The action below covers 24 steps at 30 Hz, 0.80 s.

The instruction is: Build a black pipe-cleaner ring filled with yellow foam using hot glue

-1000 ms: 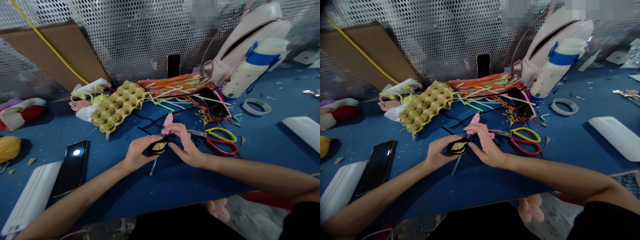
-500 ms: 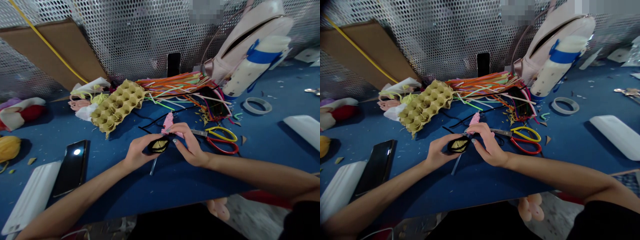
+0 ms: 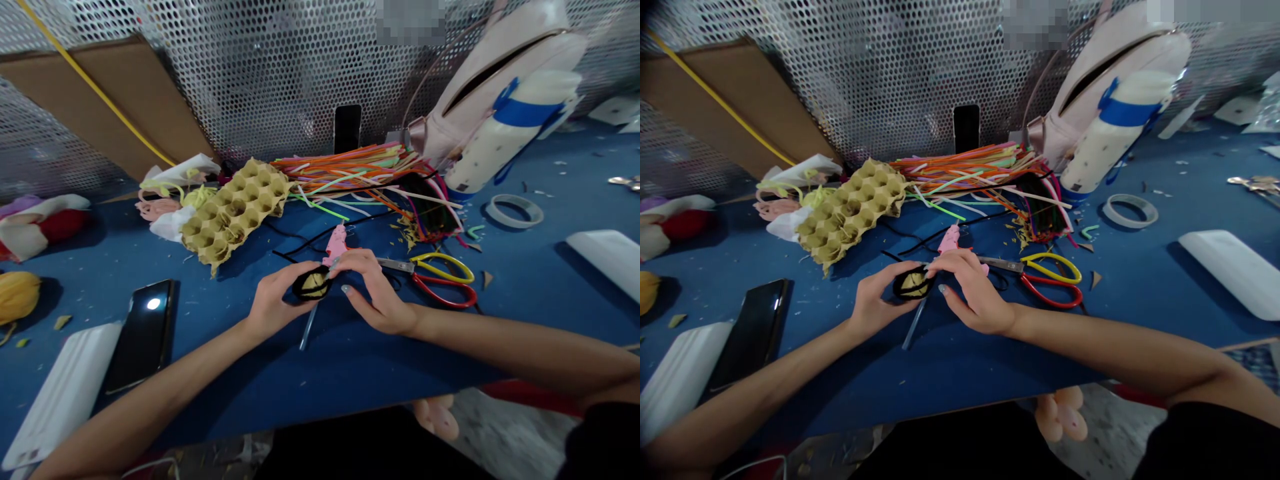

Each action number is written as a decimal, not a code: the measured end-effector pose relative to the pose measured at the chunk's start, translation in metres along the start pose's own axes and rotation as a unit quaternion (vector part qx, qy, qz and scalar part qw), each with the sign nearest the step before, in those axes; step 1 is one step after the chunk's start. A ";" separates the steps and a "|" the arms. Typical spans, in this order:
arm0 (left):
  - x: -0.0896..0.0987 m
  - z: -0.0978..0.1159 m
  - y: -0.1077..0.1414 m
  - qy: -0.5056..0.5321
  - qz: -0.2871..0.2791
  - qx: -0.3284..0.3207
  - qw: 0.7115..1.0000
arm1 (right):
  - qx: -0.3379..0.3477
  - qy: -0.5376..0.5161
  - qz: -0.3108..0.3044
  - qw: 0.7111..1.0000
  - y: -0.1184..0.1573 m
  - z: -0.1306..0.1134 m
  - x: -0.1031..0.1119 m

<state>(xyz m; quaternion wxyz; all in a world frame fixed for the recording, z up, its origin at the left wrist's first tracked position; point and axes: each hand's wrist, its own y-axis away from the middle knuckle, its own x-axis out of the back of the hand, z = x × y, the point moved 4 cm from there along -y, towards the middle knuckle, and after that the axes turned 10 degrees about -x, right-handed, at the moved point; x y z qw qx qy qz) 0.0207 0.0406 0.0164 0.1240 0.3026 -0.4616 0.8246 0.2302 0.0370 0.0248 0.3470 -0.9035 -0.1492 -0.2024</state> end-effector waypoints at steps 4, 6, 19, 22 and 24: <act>0.000 0.000 0.000 0.000 -0.005 0.002 1.000 | -0.001 0.000 -0.009 1.000 0.000 0.001 -0.001; 0.000 0.000 0.000 0.001 -0.008 0.004 1.000 | -0.004 0.004 -0.011 1.000 0.000 0.001 -0.001; -0.001 -0.001 -0.001 0.002 -0.007 0.007 1.000 | -0.007 0.002 -0.016 1.000 -0.001 0.000 -0.001; -0.001 -0.001 0.000 0.001 -0.007 0.007 1.000 | -0.007 0.001 -0.017 1.000 -0.001 0.000 -0.002; -0.001 -0.001 -0.001 0.000 -0.007 0.007 1.000 | -0.007 0.003 -0.016 1.000 -0.001 0.000 -0.002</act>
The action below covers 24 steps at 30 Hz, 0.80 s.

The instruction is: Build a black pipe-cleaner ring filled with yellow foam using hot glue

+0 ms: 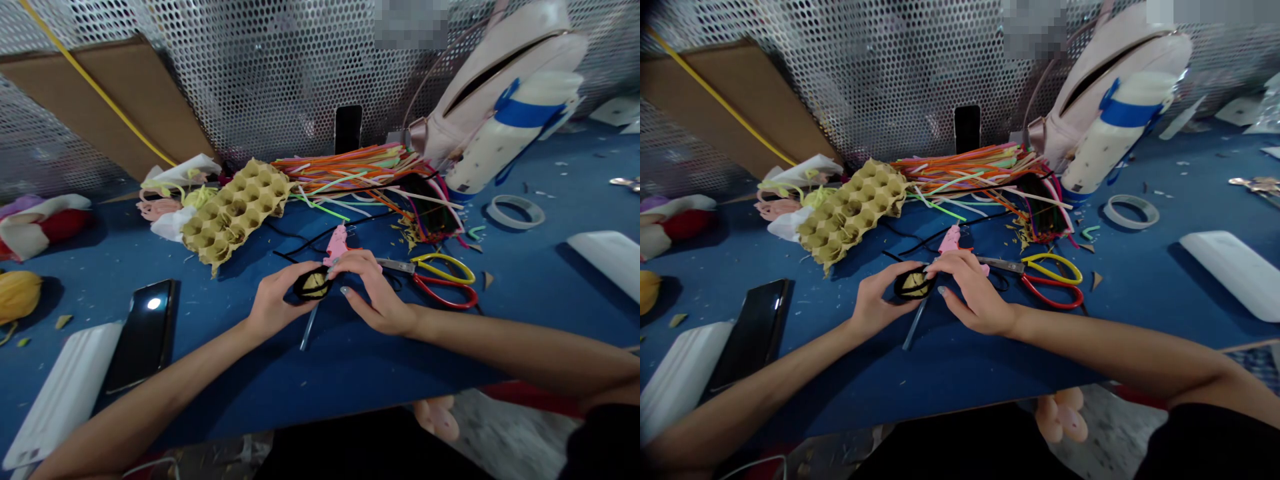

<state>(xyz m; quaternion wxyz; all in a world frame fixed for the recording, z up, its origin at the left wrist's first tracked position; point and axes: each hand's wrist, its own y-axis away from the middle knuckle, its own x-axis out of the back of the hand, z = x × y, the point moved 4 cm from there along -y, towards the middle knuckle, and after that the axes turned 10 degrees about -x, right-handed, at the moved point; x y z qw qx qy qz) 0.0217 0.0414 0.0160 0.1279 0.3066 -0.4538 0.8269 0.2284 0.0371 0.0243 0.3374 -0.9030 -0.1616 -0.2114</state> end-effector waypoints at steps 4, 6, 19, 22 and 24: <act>0.000 0.000 -0.001 0.001 0.001 -0.002 1.000 | -0.002 0.000 0.000 1.000 0.000 0.000 0.000; 0.000 0.000 -0.002 0.003 0.002 -0.001 1.000 | 0.000 0.000 0.001 1.000 0.000 0.000 0.001; 0.001 0.001 0.000 0.002 -0.003 0.004 1.000 | 0.006 -0.002 0.003 1.000 0.000 0.000 0.000; 0.001 0.001 0.000 0.003 -0.003 0.002 1.000 | 0.007 -0.003 0.006 1.000 0.000 0.000 0.001; 0.001 0.001 -0.001 0.003 -0.004 0.003 1.000 | 0.009 -0.003 0.007 1.000 0.000 0.000 0.001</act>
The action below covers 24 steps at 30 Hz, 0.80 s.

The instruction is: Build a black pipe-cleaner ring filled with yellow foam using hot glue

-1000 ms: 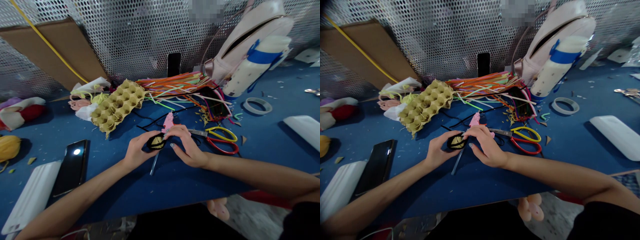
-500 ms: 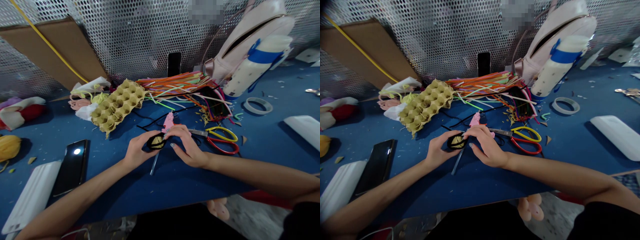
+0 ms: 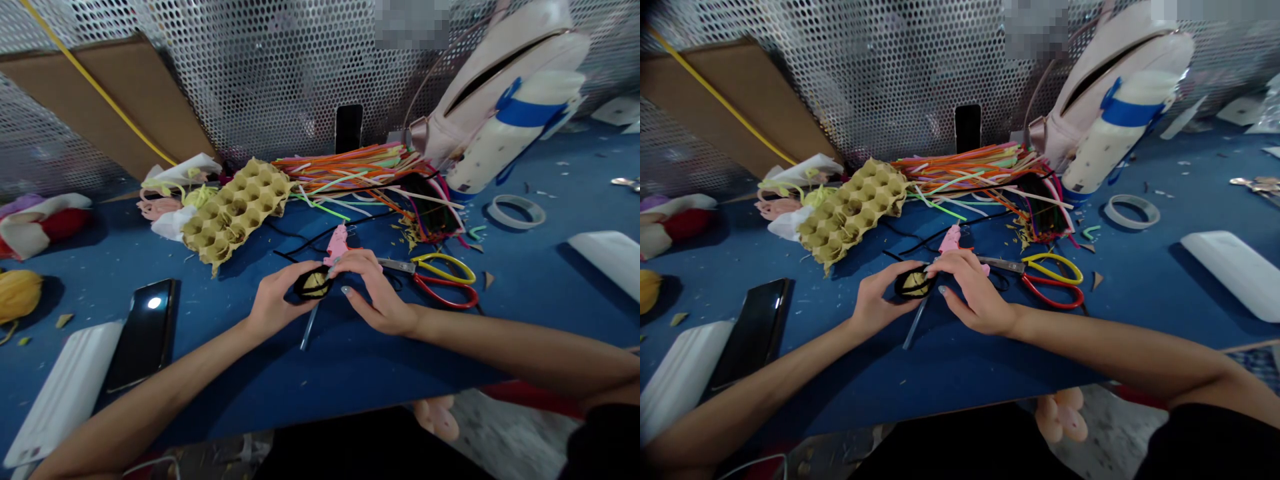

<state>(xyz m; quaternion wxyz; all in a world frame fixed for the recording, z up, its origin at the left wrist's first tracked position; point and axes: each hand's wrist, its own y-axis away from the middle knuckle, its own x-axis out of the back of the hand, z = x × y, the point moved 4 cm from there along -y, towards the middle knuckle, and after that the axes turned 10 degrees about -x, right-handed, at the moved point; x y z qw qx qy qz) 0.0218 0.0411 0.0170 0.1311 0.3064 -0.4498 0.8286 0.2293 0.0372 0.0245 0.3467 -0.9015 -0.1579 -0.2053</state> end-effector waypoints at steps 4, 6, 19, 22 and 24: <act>0.000 0.000 0.000 0.000 0.000 0.001 1.000 | 0.000 0.002 0.001 1.000 0.000 0.000 0.000; 0.000 0.000 0.000 0.000 -0.002 0.002 1.000 | -0.001 0.005 0.001 1.000 0.001 0.000 0.000; -0.001 0.000 0.000 -0.006 -0.002 0.003 1.000 | 0.030 0.039 0.023 0.999 0.000 -0.004 0.001; 0.000 0.000 0.000 -0.004 -0.004 0.006 1.000 | 0.043 0.054 0.037 0.997 0.001 -0.007 0.003; 0.000 0.000 0.000 -0.002 -0.003 0.005 1.000 | 0.037 0.060 0.042 0.997 0.002 -0.006 0.003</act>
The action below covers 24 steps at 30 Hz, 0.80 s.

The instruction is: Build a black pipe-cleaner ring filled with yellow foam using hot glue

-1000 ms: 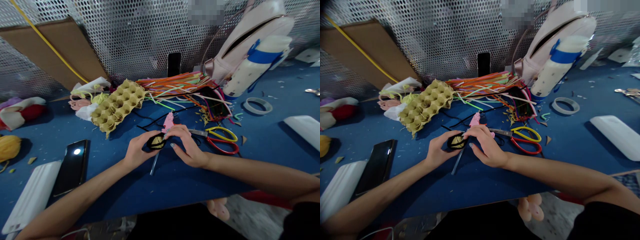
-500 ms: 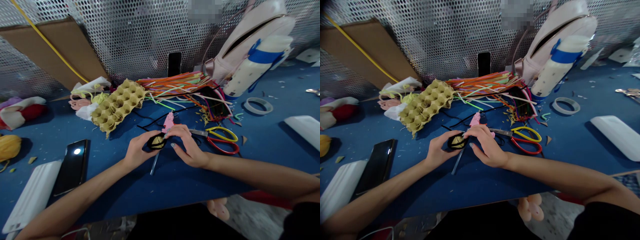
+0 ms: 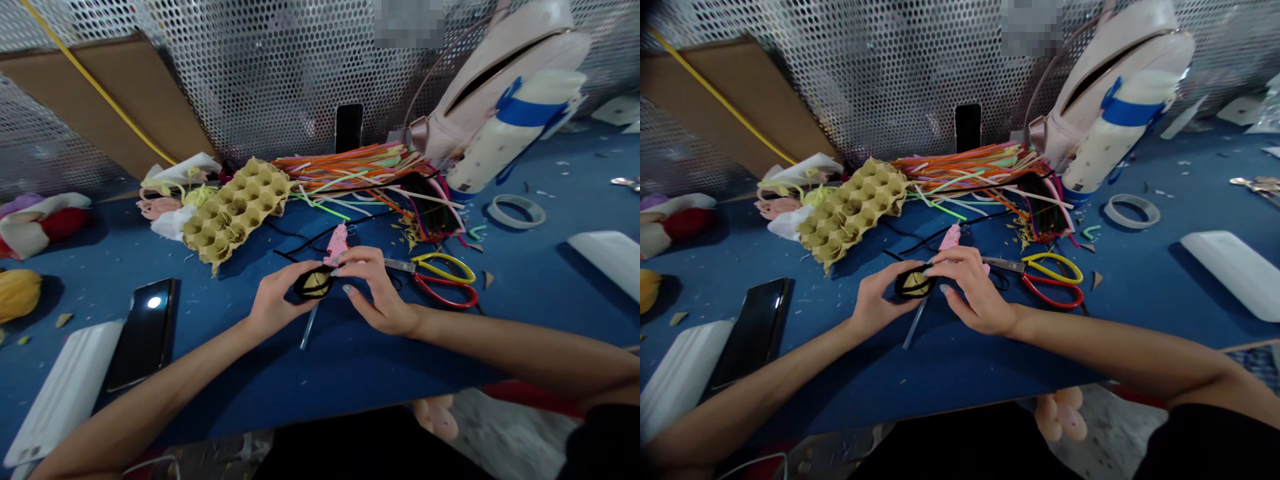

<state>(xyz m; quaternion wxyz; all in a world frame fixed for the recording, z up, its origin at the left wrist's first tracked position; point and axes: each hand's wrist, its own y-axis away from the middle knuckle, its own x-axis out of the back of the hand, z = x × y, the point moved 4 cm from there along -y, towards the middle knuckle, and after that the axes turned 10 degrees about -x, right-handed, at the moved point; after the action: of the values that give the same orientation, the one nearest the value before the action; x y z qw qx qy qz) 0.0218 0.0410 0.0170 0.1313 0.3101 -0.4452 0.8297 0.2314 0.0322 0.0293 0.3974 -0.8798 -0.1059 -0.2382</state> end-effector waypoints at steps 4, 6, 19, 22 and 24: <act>-0.001 -0.002 0.001 0.003 -0.004 0.003 1.000 | -0.011 -0.012 0.016 1.000 0.003 0.003 0.001; -0.001 -0.002 0.002 0.005 -0.004 0.004 1.000 | -0.010 -0.019 0.021 1.000 0.003 0.003 0.001; -0.001 -0.003 0.004 0.006 -0.006 0.012 1.000 | -0.033 -0.031 0.016 0.999 0.003 0.005 -0.001; -0.001 -0.003 0.003 0.004 -0.008 0.009 1.000 | -0.025 -0.040 0.011 0.999 0.003 0.007 -0.003; -0.001 -0.002 0.002 0.003 -0.008 0.008 1.000 | -0.014 -0.038 0.005 0.999 0.003 0.006 -0.003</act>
<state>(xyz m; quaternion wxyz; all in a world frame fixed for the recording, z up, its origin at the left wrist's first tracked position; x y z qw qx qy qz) 0.0204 0.0414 0.0141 0.1368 0.3128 -0.4353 0.8330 0.2319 0.0353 0.0226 0.3821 -0.8942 -0.1132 -0.2041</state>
